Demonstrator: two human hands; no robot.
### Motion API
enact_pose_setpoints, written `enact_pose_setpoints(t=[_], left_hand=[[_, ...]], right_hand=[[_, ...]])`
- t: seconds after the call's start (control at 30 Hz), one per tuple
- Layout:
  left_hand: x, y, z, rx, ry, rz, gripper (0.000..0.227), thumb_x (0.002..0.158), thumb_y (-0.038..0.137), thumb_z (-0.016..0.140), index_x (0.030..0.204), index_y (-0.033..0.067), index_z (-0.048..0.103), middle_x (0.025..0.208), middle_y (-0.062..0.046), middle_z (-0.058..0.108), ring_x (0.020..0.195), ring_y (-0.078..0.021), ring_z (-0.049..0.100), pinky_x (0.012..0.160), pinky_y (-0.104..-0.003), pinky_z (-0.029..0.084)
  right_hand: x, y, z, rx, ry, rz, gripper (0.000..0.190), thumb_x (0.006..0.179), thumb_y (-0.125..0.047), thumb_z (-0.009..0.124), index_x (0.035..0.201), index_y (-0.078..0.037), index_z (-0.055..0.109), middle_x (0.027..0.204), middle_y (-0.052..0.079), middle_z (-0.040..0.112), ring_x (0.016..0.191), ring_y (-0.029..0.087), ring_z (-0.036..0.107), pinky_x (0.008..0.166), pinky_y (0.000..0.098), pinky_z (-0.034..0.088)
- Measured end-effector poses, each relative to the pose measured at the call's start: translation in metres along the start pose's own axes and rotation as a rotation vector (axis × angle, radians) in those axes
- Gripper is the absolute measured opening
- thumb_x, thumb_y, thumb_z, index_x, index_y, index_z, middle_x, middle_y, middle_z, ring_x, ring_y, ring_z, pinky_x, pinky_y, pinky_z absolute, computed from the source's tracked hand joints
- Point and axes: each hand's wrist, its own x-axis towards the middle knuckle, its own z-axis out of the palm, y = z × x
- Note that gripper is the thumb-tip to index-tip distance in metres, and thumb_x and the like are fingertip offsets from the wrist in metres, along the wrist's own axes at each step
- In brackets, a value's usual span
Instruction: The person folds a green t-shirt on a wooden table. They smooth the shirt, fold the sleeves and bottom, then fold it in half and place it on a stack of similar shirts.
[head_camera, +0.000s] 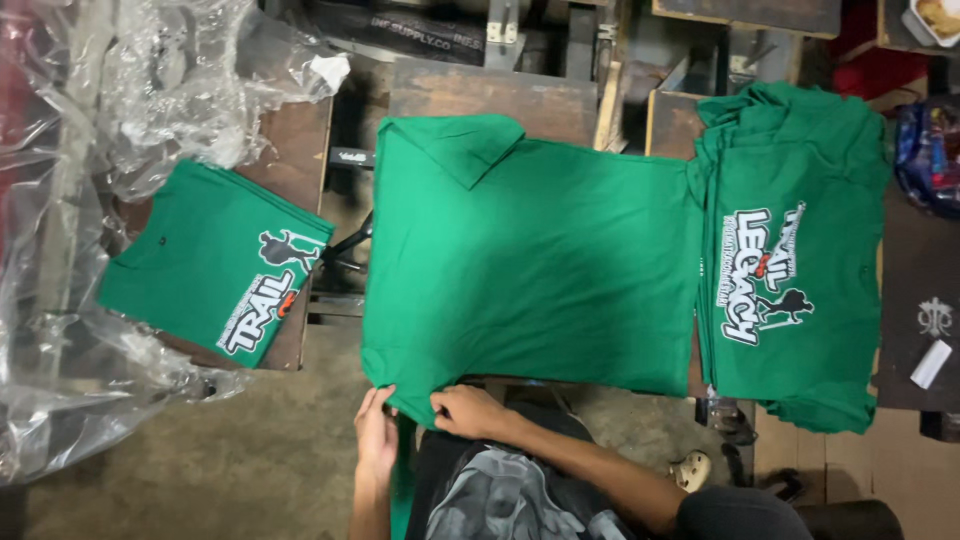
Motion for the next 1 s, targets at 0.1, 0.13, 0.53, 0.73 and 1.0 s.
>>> enact_pose_setpoints(t=[0.1,0.13,0.53,0.73,1.0], left_hand=[[0.005,-0.001,-0.004,0.022,-0.028,-0.005,0.021,0.084,0.004,0.076,0.090,0.0174,0.061,0.076,0.006,0.060,0.059,-0.0029,0.049,0.047,-0.023,0.035],[0.002,0.000,0.000,0.023,-0.034,-0.002,0.021,0.084,0.004,0.076,0.090,0.0174,0.061,0.076,0.006,0.060,0.059,-0.0029,0.049,0.047,-0.023,0.035],[0.063,-0.063,-0.032,0.318,0.434,0.555,0.029,0.089,0.000,0.079,0.097,0.0075,0.052,0.088,-0.005,0.066,0.078,-0.0123,0.064,0.073,-0.025,0.051],[-0.037,0.033,0.098,0.870,0.338,1.039,0.015,0.091,0.004,0.058,0.106,0.0053,0.060,0.101,-0.017,0.062,0.096,-0.0395,0.056,0.091,-0.046,0.043],[0.015,0.065,0.251,1.594,-0.176,1.175,0.039,0.099,0.026,0.062,0.136,0.0184,0.061,0.133,-0.005,0.062,0.127,-0.0242,0.056,0.105,-0.045,0.047]], right_hand=[[-0.001,-0.002,-0.012,0.019,-0.012,-0.006,0.014,0.089,-0.026,0.056,0.094,-0.014,0.060,0.089,0.013,0.069,0.082,0.039,0.066,0.069,0.0540,0.047],[-0.002,-0.001,-0.014,0.017,-0.005,-0.005,0.014,0.089,-0.026,0.056,0.094,-0.014,0.060,0.089,0.013,0.069,0.082,0.039,0.066,0.069,0.0540,0.047],[0.000,0.014,-0.033,-0.056,-0.114,-0.140,0.039,0.104,-0.036,0.052,0.091,-0.005,0.072,0.098,0.019,0.074,0.096,0.042,0.068,0.080,0.0517,0.049],[-0.013,0.072,-0.098,0.261,0.292,0.100,0.021,0.096,-0.023,0.059,0.102,-0.013,0.077,0.104,0.004,0.079,0.097,0.022,0.073,0.083,0.0359,0.052],[0.000,0.113,-0.187,0.160,0.433,0.207,0.022,0.101,-0.026,0.060,0.105,-0.010,0.073,0.094,0.014,0.075,0.091,0.035,0.073,0.078,0.0453,0.057]])
